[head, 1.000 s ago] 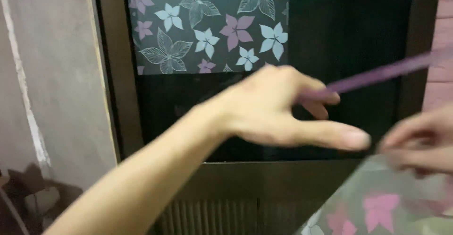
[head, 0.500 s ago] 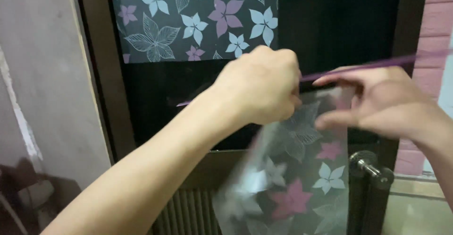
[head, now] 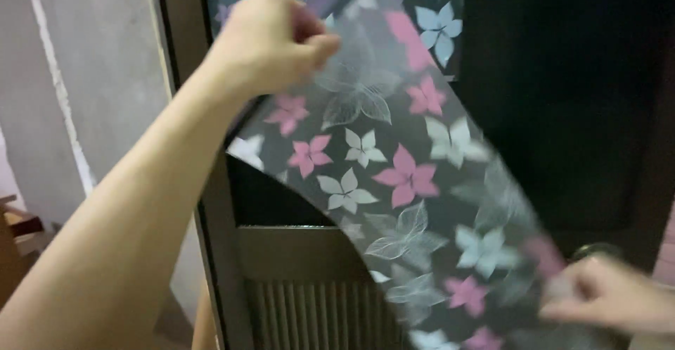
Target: Applying a decorative floral film to a glass door panel, smoothing it with a plastic strip, and cleaning the surface with a cloth.
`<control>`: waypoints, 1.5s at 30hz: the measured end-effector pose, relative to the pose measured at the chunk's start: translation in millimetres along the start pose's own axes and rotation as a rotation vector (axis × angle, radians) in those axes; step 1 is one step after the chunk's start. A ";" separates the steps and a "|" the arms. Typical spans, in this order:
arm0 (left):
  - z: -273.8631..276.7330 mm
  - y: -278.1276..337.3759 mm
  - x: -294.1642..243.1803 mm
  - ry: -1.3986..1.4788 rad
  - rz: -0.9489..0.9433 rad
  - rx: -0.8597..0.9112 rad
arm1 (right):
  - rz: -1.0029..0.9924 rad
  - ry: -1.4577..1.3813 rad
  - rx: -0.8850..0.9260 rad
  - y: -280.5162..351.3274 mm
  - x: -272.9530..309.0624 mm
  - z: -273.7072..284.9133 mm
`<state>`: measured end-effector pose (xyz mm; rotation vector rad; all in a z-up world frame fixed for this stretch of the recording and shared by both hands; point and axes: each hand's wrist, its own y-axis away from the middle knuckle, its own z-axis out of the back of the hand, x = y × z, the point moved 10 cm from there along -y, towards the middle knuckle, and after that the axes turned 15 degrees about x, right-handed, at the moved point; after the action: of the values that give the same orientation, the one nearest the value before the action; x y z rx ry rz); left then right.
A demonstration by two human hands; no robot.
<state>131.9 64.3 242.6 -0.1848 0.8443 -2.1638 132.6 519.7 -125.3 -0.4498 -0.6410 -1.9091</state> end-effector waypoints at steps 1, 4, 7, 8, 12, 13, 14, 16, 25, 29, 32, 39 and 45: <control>2.9 2.8 16.1 0.039 0.017 -0.035 | 0.229 0.118 -0.138 -23.5 -13.8 33.2; 5.6 24.5 71.6 0.124 0.010 -0.110 | 0.465 0.021 -0.543 23.0 23.2 143.2; -16.0 37.7 125.9 0.306 -0.007 -0.150 | 0.417 0.274 -0.660 -99.6 -9.9 287.8; -26.4 42.4 134.9 0.308 -0.002 -0.144 | 0.414 0.275 -0.653 -75.3 11.1 262.9; -53.0 57.2 165.6 0.471 0.062 -0.134 | 0.859 0.116 -0.812 33.4 92.0 197.5; -58.0 61.7 174.1 0.497 0.129 -0.121 | 1.007 0.088 -0.866 57.5 105.9 184.3; -63.6 60.8 182.6 0.498 0.130 -0.122 | 1.008 0.090 -0.866 61.1 111.5 180.1; -66.8 61.9 201.2 0.440 0.138 -0.181 | 1.062 0.103 -0.907 72.3 126.5 170.1; -79.4 82.7 242.4 0.404 0.403 -0.216 | 1.043 0.004 -0.849 42.2 147.2 169.8; -74.0 80.8 227.9 0.360 0.350 -0.192 | 1.090 -0.017 -0.818 52.6 156.7 166.6; -72.7 79.1 222.9 0.377 0.358 -0.173 | 1.042 -0.105 -0.860 53.9 153.0 172.4; -75.8 79.6 219.5 0.447 0.201 -0.132 | 1.072 -0.287 -0.851 34.6 132.8 186.2; -70.0 76.7 210.2 0.626 0.013 -0.160 | 1.110 -0.456 -0.689 44.9 143.1 186.1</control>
<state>10.3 -87.6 111.7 0.4428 1.3593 -2.1615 120.3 516.9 113.4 -1.3673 0.0776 -0.8828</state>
